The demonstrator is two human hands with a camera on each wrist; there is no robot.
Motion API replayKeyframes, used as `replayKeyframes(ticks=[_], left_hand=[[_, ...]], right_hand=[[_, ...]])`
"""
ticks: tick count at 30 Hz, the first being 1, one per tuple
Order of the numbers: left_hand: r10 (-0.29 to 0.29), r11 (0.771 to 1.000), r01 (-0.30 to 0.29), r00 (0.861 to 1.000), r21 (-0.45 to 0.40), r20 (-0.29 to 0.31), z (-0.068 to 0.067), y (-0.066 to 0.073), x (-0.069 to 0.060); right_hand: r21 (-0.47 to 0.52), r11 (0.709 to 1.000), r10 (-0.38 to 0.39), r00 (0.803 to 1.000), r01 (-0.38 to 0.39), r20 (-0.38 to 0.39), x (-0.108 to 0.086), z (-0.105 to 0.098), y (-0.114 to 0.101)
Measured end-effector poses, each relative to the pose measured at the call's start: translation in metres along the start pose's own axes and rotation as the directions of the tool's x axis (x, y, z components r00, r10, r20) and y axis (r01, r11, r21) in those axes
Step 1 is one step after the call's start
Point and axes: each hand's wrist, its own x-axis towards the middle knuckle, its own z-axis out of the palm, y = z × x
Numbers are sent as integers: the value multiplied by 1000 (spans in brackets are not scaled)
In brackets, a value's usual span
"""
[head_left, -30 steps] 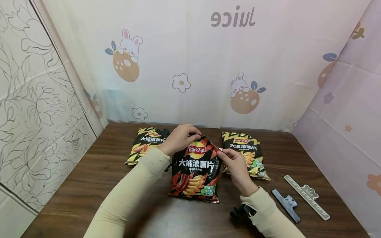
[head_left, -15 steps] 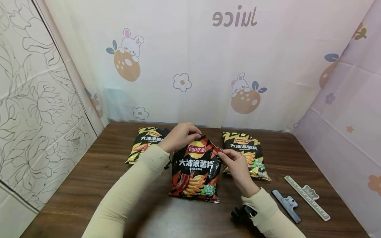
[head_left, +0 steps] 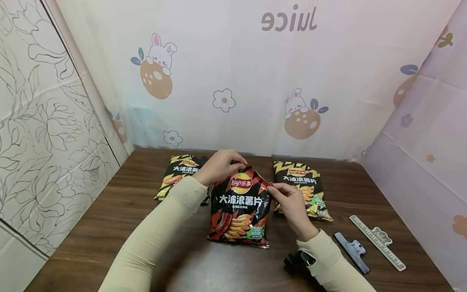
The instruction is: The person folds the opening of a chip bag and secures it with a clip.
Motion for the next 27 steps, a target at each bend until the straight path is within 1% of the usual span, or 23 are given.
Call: replayKeyframes(ticks=[5, 11, 14, 21, 25, 27], left_hand=[[3, 1000, -3, 1000, -12, -5, -1, 0, -1], [22, 1000, -22, 1000, -7, -21, 0, -2, -1], [30, 1000, -30, 999, 2, -32, 0, -2, -1], [48, 999, -48, 998, 17, -47, 1, -3, -2], [50, 999, -50, 997, 15, -52, 1, -4, -2], [53, 999, -52, 997, 18, -52, 1, -4, -2]], right_hand=[[-15, 999, -51, 999, 51, 15, 0, -1, 3], [-26, 996, -85, 996, 85, -6, 0, 0, 5], [-53, 993, -110, 994, 109, -13, 0, 0, 6], [-141, 969, -208, 978, 201, -35, 1, 0, 8], [-167, 960, -235, 971, 224, -47, -1, 2, 5], [-178, 955, -249, 967, 237, -46, -3, 3, 0]])
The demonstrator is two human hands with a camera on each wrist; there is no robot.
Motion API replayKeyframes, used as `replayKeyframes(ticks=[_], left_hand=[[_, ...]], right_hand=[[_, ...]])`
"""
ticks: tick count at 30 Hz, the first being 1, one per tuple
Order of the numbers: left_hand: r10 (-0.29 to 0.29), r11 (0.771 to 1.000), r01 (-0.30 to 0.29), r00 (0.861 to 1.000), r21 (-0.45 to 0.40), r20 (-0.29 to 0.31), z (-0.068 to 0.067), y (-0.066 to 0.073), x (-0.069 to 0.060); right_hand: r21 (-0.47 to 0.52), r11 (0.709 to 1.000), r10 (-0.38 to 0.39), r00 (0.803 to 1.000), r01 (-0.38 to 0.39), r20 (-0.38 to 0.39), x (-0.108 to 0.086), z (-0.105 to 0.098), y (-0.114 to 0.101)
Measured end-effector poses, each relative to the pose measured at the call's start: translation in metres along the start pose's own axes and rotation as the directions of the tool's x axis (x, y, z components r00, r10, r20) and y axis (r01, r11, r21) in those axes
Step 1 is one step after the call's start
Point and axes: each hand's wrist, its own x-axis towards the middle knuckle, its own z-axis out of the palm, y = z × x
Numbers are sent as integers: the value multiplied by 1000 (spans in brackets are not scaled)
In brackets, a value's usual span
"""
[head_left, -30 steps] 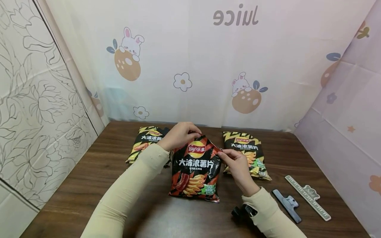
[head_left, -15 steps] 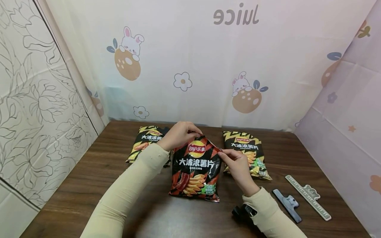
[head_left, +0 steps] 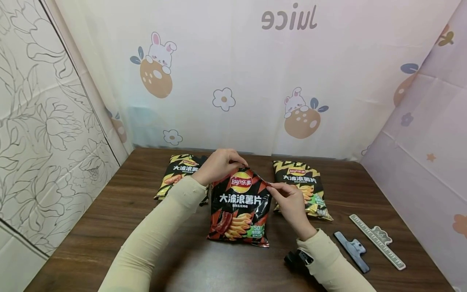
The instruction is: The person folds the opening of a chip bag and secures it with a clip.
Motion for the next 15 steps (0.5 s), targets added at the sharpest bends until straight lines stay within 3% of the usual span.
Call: replayKeyframes(ticks=[6, 15], left_hand=[[7, 1000, -7, 1000, 2, -1, 0, -1, 0], [-56, 998, 57, 997, -22, 49, -1, 1, 0]], right_hand=[[-24, 999, -30, 1000, 30, 5, -6, 1, -23], [-11, 998, -60, 998, 60, 24, -6, 0, -26]])
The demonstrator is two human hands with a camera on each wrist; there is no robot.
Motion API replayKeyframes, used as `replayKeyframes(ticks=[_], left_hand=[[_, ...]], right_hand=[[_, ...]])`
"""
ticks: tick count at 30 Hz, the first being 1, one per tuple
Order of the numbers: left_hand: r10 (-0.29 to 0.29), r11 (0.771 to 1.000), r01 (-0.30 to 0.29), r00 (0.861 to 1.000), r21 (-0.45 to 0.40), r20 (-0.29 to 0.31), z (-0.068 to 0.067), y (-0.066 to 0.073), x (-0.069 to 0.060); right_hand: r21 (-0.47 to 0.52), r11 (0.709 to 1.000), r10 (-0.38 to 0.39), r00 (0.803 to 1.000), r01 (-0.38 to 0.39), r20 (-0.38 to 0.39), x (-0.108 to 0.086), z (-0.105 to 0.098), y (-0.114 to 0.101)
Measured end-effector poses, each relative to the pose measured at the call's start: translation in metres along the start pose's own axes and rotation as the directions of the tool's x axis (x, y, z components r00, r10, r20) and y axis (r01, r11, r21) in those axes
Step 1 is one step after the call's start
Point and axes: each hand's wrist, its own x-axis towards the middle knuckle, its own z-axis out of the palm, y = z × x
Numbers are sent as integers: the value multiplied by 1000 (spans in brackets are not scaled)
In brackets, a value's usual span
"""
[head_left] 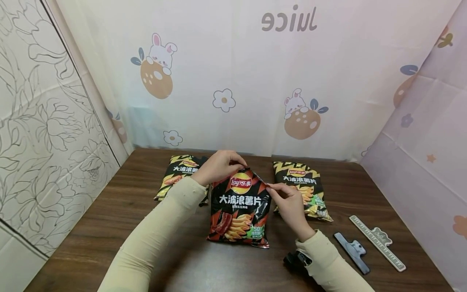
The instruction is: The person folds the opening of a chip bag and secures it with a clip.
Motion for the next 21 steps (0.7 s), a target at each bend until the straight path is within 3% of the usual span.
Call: replayKeyframes(ticks=[6, 21], left_hand=[[-17, 1000, 15, 998, 21, 65, -4, 6, 1], [-19, 997, 11, 995, 74, 102, -8, 16, 7]], right_hand=[[-5, 1000, -7, 1000, 7, 6, 0, -1, 2], [-12, 1000, -12, 1000, 12, 7, 0, -1, -1]])
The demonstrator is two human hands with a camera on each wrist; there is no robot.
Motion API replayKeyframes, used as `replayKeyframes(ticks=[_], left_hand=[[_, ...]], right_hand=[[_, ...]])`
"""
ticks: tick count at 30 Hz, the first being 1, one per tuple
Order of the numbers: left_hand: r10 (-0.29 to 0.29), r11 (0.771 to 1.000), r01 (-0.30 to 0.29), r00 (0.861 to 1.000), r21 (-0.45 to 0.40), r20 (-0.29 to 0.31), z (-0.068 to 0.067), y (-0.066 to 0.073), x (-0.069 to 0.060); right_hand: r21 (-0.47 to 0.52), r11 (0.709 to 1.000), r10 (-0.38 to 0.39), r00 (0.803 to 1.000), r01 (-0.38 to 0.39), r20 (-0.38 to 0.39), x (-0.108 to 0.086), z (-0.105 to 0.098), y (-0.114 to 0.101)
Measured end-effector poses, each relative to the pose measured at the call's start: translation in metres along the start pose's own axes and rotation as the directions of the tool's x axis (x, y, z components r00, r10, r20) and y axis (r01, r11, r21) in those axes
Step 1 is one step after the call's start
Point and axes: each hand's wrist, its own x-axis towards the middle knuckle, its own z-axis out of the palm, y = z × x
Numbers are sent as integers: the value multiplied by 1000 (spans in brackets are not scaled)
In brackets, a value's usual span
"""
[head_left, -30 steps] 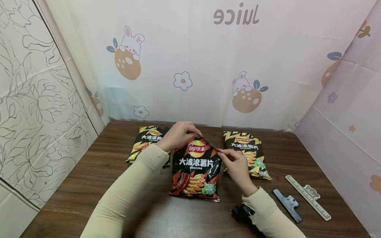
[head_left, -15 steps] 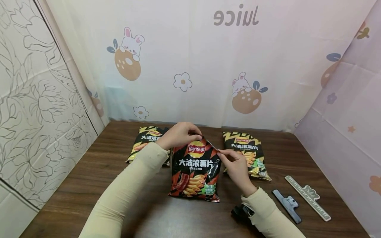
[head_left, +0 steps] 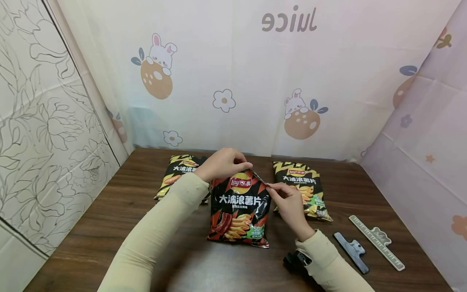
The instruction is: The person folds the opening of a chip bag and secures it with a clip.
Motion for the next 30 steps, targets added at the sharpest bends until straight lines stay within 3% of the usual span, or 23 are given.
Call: replayKeyframes(ticks=[7, 21, 30], left_hand=[[-19, 1000, 19, 999, 7, 37, -1, 0, 2], [22, 1000, -22, 997, 4, 71, -2, -3, 2], [46, 997, -50, 997, 53, 61, -2, -4, 0]], right_hand=[[4, 1000, -27, 1000, 27, -11, 5, 3, 36], [20, 1000, -22, 1000, 22, -2, 4, 2, 39], [21, 998, 55, 998, -55, -9, 5, 5, 37]])
